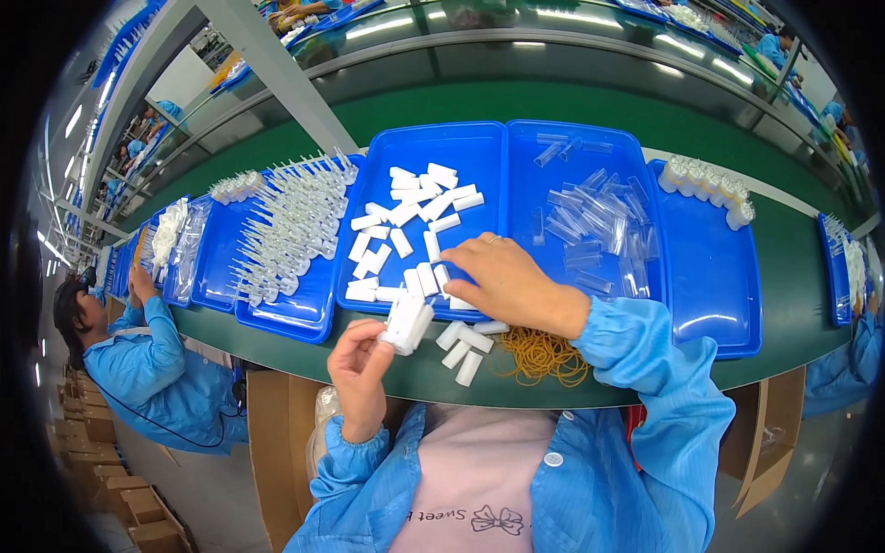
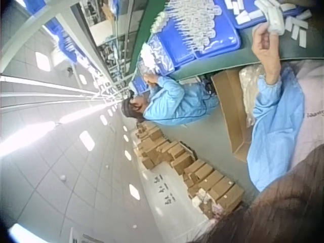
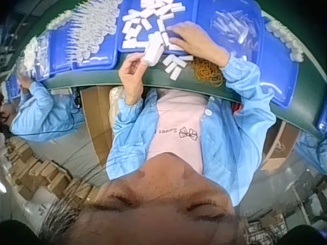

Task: The person assembles plastic components by attaching white plastic pieces around a core, sliding a clear plastic sleeve over them, securing the bundle with a rubber band, and placing the finished unit onto a tray.

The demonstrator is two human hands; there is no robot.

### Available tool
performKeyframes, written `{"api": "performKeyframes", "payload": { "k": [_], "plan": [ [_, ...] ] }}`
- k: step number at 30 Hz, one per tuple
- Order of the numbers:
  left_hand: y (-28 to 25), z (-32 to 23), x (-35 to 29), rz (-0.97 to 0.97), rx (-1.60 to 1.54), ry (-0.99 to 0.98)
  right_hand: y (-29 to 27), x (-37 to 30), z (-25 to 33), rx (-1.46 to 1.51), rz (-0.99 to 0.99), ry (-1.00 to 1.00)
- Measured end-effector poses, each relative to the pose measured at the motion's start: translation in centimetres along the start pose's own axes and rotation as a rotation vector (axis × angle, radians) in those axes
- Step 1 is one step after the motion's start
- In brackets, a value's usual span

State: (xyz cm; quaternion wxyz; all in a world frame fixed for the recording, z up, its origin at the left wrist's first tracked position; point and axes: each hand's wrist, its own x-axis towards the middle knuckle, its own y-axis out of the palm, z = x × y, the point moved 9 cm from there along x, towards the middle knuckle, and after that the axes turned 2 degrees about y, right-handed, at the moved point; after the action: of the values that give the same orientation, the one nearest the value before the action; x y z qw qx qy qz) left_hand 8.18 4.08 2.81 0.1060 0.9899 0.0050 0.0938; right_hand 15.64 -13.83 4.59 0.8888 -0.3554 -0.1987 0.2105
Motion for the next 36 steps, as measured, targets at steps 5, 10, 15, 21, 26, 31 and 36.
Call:
{"api": "performKeyframes", "payload": {
  "k": [5,10,15,21,26,31,36],
  "plan": [
    [-1.5,1.4,-0.1,-0.078,-0.046,-0.027,3.7,-0.6,-0.6,-0.451,0.123,-0.051],
    [-1.8,2.0,0.0,-0.109,-0.071,-0.063,3.7,-0.7,-0.9,-0.354,0.104,-0.056],
    [-1.7,2.0,-0.2,-0.097,-0.072,-0.047,3.9,-1.2,-0.5,-0.119,0.275,0.017],
    [-0.1,-0.9,-0.5,-0.032,0.299,0.158,-0.1,-0.1,-0.7,0.257,0.039,0.077],
    [2.5,-2.9,-1.1,0.086,0.492,0.315,-1.8,0.3,-2.0,0.878,0.010,0.288],
    [2.6,-2.0,-1.1,0.109,0.358,0.229,-2.4,0.0,-1.2,0.943,0.124,0.326],
    [4.2,-3.0,-1.5,0.179,0.416,0.258,-3.2,-0.1,-1.4,0.751,-0.001,0.281]
  ]
}}
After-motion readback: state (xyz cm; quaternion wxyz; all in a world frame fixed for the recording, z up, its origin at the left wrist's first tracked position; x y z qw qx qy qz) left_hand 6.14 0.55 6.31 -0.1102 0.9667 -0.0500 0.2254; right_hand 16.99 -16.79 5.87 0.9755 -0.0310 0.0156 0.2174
